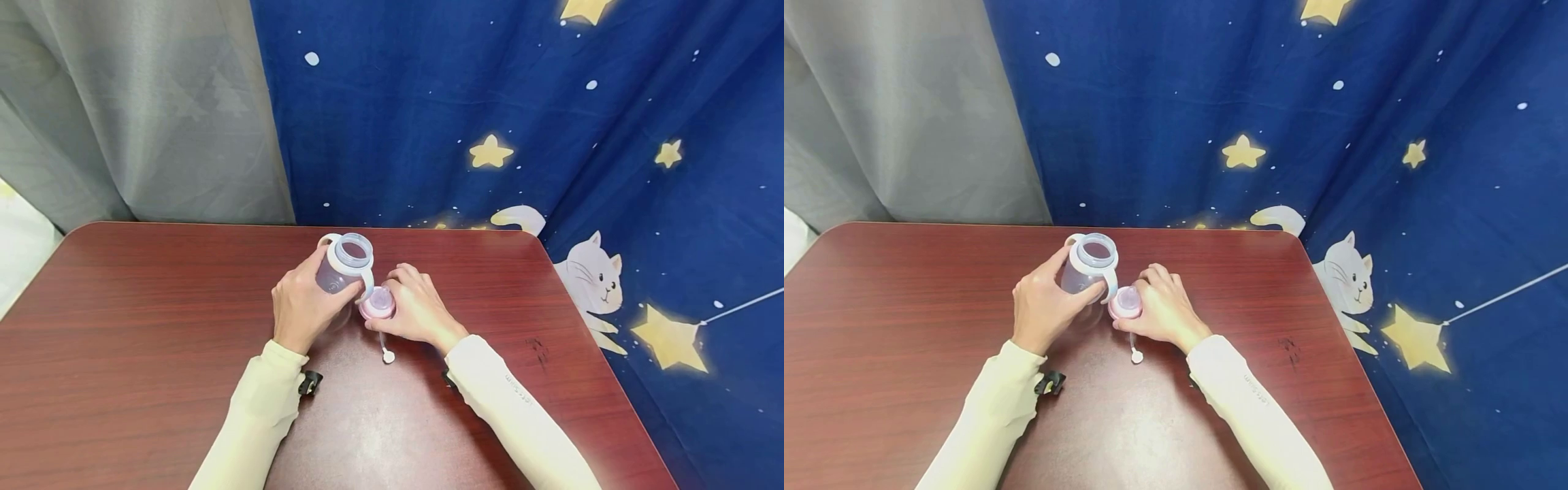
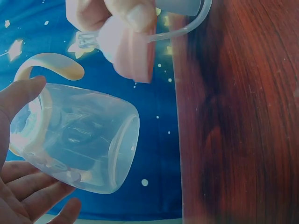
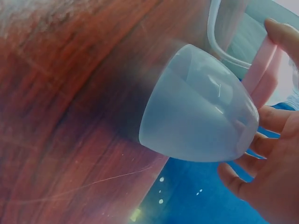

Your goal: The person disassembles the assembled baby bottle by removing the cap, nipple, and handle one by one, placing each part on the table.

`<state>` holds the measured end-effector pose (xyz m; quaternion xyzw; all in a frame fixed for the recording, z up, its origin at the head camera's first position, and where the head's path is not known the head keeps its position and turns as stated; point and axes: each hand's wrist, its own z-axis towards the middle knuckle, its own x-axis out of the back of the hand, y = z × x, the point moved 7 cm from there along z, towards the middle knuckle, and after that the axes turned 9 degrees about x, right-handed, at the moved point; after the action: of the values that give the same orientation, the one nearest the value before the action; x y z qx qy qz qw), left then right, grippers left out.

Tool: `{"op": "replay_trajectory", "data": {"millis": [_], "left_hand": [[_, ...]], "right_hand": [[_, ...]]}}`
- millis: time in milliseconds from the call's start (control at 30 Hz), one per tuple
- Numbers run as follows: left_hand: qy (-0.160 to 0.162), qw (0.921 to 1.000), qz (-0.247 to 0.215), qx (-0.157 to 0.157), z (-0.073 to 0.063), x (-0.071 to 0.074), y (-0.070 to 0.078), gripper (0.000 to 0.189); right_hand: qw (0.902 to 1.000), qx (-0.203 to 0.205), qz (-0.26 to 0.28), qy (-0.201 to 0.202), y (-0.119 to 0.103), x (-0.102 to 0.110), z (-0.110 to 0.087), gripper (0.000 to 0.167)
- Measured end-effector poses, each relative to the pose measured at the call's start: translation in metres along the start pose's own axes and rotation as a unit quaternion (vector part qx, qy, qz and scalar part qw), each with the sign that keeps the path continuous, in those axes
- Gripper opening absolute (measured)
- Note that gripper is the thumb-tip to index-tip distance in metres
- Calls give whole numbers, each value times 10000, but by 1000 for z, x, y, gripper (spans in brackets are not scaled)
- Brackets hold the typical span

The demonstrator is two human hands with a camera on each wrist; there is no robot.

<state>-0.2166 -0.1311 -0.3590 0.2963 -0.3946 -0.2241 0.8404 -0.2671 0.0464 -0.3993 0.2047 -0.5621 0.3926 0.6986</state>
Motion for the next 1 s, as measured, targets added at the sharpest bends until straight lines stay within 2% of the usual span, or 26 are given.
{"op": "replay_trajectory", "data": {"millis": [367, 633, 1000], "left_hand": [[-20, 10000, 15, 0, -1, 0, -3, 64], [-52, 10000, 61, 50, -3, -1, -4, 67], [-23, 10000, 35, 13, -3, -2, -5, 67]], "right_hand": [[9983, -7, -422, -401, -8, -12, 9, 56], [9928, -127, -933, -739, -7, -21, 12, 65], [9888, -415, -915, -1105, -1, -28, 16, 66]]}}
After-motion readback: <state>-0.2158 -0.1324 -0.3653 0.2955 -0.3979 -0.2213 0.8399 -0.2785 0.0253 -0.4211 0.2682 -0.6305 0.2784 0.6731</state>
